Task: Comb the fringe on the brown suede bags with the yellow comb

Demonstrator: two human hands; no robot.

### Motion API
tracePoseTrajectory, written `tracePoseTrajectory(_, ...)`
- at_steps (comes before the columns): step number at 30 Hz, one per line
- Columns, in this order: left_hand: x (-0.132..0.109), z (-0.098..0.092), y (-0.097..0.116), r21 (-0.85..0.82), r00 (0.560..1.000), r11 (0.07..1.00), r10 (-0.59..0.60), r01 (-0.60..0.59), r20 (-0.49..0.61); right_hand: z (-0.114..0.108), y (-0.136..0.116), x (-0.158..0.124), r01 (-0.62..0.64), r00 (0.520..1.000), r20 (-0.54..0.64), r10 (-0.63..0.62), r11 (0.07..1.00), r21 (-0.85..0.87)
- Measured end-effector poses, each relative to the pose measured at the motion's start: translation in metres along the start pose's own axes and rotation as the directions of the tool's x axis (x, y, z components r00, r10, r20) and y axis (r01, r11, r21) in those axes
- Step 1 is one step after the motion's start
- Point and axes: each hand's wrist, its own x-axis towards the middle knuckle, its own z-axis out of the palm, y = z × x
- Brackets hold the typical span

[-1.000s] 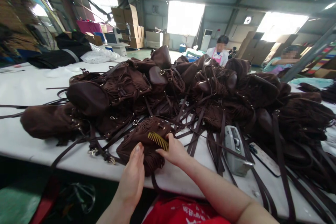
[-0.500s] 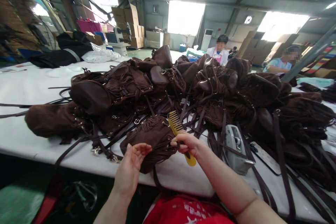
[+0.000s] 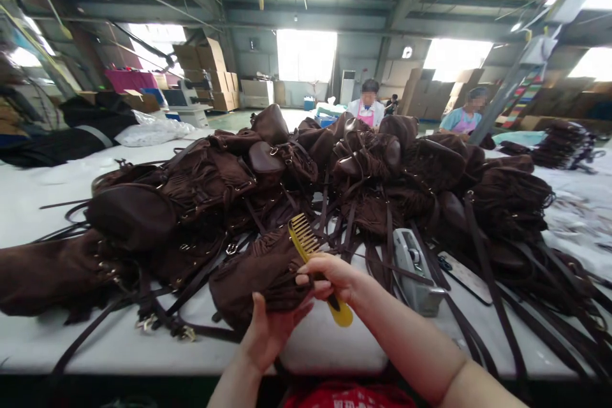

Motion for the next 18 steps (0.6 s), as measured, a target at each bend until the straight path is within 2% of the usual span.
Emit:
tracePoseTrajectory(2, 0.020, 0.006, 0.007, -0.124, 0.998, 0.991, 0.041, -0.047, -0.055, 0.010, 0.014, -0.003, 0.024, 1.000, -0.005, -0.025, 0.998, -0.053)
tracePoseTrajectory(3, 0.029, 0.009, 0.010, -0.162, 0.997, 0.987, 0.009, -0.022, -0.081, 0.015, 0.022, -0.004, 0.050, 0.998, -0.028, -0.052, 0.996, -0.078)
tracePoseTrajectory(6, 0.054, 0.019, 0.012, -0.260, 0.978, 0.949, -0.199, 0.177, -0.061, 0.025, 0.047, -0.001, 0.152, 0.967, -0.182, -0.177, 0.978, -0.144)
tracePoseTrajectory(8, 0.066, 0.024, 0.010, -0.312, 0.958, 0.913, -0.284, 0.264, -0.021, 0.023, 0.059, 0.002, 0.204, 0.935, -0.253, -0.248, 0.961, -0.187)
tracePoseTrajectory(12, 0.080, 0.031, 0.004, -0.372, 0.975, 0.911, -0.214, 0.178, -0.060, 0.008, 0.071, -0.006, 0.214, 0.908, -0.265, -0.324, 0.903, -0.372)
tracePoseTrajectory(14, 0.082, 0.032, 0.003, -0.387, 0.980, 0.910, -0.187, 0.146, -0.070, 0.002, 0.076, -0.020, 0.194, 0.866, -0.269, -0.421, 0.779, -0.596)
tracePoseTrajectory(16, 0.082, 0.030, 0.004, -0.401, 0.978, 0.906, -0.188, 0.139, -0.087, -0.002, 0.077, -0.040, 0.165, 0.791, -0.218, -0.571, 0.543, -0.823)
tracePoseTrajectory(18, 0.081, 0.026, 0.005, -0.387, 0.974, 0.916, -0.174, 0.106, -0.147, -0.004, 0.072, -0.060, 0.135, 0.717, -0.126, -0.686, 0.313, -0.940)
